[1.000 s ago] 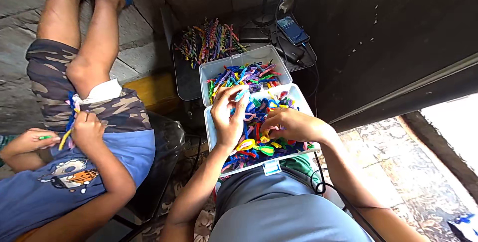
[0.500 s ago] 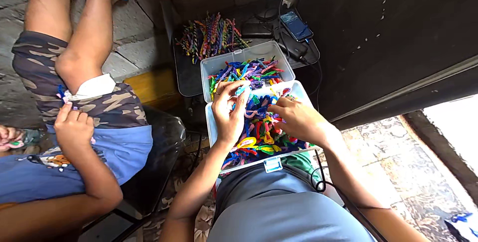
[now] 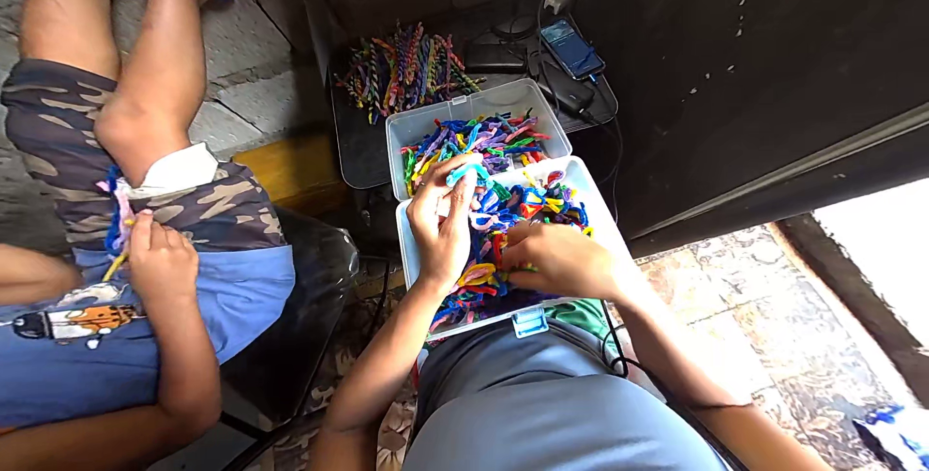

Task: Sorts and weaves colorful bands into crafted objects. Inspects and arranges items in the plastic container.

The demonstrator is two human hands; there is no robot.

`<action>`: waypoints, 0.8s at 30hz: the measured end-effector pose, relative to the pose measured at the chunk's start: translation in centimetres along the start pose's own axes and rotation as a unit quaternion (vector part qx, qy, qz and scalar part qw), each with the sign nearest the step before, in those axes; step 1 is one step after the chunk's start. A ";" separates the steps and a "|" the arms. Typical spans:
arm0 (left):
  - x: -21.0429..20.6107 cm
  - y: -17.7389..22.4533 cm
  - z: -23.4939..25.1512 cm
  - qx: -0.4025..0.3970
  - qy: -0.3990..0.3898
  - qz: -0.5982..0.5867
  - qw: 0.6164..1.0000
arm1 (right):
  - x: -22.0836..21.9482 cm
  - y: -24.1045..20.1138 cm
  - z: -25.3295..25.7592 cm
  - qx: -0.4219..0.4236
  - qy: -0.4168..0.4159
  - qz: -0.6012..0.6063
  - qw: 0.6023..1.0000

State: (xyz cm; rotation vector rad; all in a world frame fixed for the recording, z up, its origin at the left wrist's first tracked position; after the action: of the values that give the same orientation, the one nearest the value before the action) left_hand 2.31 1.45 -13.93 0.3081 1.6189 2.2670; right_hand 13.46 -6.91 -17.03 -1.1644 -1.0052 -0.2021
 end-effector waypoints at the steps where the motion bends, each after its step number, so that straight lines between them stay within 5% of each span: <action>1: 0.0 0.0 0.0 0.003 0.000 -0.003 1.000 | 0.9 0.4 -0.7 0.021 0.062 -0.009 0.998; 5: -0.1 0.1 0.1 0.002 -0.007 -0.005 1.000 | 4.4 1.3 -3.3 0.023 0.193 -0.064 0.979; 12: -0.2 0.0 0.1 0.017 -0.015 -0.017 1.000 | 4.1 2.1 -4.0 0.025 0.133 -0.065 0.989; 16: -0.4 -0.1 0.0 0.019 -0.018 -0.021 0.999 | 3.6 0.9 -1.0 0.040 0.283 -0.113 0.952; 24: -0.4 0.0 0.0 0.016 -0.019 -0.009 1.000 | -0.4 2.4 2.3 -0.024 0.126 -0.115 0.985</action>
State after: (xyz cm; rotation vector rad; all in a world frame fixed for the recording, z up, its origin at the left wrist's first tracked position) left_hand 2.67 1.33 -13.93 0.3404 1.6349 2.2098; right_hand 13.40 -4.09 -18.79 -1.0342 -0.9124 -0.5457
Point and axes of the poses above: each hand's wrist, its own z-axis towards the middle knuckle, its own x-axis out of the back of the hand, y = z × x, the point moved 6 cm from there along z, towards the middle knuckle, and after that the axes turned 15 degrees about x, right-handed, at the moved point
